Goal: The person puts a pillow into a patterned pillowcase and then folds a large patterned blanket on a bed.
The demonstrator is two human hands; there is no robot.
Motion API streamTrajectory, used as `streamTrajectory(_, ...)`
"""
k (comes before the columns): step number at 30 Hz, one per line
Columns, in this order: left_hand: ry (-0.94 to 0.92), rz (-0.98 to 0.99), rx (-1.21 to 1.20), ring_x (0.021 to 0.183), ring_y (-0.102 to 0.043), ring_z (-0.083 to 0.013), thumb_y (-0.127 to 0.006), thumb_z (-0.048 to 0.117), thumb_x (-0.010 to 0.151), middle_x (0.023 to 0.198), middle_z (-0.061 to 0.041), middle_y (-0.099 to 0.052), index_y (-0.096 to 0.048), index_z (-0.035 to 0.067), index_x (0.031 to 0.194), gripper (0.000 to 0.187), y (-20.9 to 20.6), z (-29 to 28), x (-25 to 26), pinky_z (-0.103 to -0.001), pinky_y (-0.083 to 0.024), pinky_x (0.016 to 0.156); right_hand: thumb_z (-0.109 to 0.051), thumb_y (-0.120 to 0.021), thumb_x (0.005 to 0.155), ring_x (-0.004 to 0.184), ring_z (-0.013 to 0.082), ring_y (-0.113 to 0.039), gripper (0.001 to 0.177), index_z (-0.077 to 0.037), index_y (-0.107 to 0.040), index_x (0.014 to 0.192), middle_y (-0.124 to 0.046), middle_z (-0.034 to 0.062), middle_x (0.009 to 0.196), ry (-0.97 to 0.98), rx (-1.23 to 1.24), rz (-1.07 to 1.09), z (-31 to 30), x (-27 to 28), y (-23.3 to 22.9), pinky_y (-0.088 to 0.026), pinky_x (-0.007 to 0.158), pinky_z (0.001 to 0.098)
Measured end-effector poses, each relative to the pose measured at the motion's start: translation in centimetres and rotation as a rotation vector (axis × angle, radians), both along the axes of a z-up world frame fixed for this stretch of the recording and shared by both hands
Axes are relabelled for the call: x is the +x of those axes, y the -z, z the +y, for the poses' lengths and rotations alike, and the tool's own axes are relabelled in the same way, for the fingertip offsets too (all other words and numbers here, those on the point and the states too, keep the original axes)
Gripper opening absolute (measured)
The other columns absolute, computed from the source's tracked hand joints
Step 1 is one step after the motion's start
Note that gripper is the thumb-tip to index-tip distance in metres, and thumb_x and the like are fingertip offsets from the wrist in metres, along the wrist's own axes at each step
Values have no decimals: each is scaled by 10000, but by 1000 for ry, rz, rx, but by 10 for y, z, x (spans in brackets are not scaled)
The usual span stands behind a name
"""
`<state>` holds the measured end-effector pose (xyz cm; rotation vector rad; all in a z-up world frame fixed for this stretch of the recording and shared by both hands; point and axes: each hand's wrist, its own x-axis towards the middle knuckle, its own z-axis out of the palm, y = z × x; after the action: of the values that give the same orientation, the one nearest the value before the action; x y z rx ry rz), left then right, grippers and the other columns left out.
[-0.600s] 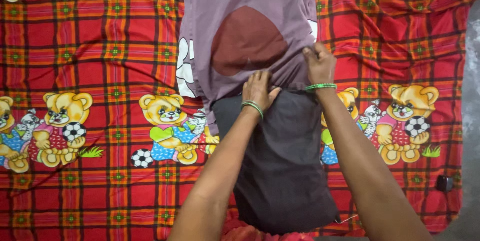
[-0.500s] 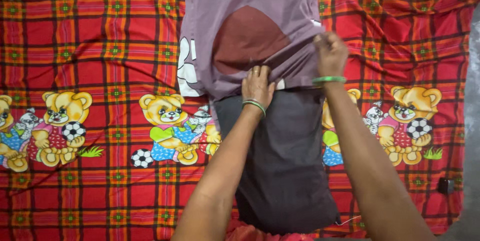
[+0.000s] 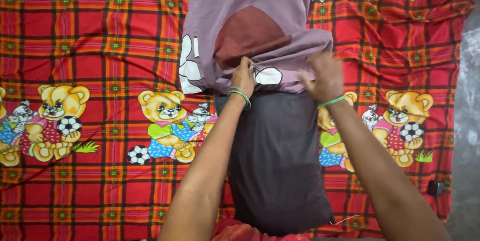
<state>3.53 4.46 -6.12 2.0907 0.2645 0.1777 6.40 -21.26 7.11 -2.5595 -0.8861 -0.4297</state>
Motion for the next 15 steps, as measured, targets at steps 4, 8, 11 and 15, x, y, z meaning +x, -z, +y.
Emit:
streamTrajectory(4, 98, -56, 56, 970, -643, -456, -664, 208, 969, 997, -247, -664, -549, 50, 1102, 236, -37, -1, -9, -535, -497, 819, -276, -763, 841, 1005, 337, -615, 356, -74, -646, 1111, -630, 145, 1098, -33, -120, 49, 22, -15, 30, -460, 831, 488)
streamTrajectory(8, 295, 4, 335, 959, -619, -464, -809, 334, 714, 1077, -268, -628, -577, 30, 1186, 608, -91, 3, -27, -557, -499, 790, -169, -680, 986, 1013, 341, -628, 138, -88, -652, 1094, -662, 133, 1046, 62, -36, 197, 17, 8, 68, -468, 891, 498)
streamTrajectory(11, 287, -14, 547, 1033, -618, -426, -745, 187, 736, 1173, -221, -606, -587, 51, 1281, 583, -98, 13, -28, -547, -500, 852, -243, -573, 1038, 884, 320, -653, 183, -91, -599, 1138, -653, 117, 903, 284, 335, 617, 10, 16, 58, -505, 837, 477)
streamTrajectory(15, 121, -122, 482, 1049, -627, -407, -689, 96, 809, 1144, -160, -629, -595, 87, 1233, 435, -75, 17, -35, -542, -494, 897, -211, -652, 1023, 1008, 362, -640, 193, -72, -648, 1156, -685, 157, 1058, 66, 135, 487, 14, 6, 27, -500, 848, 493)
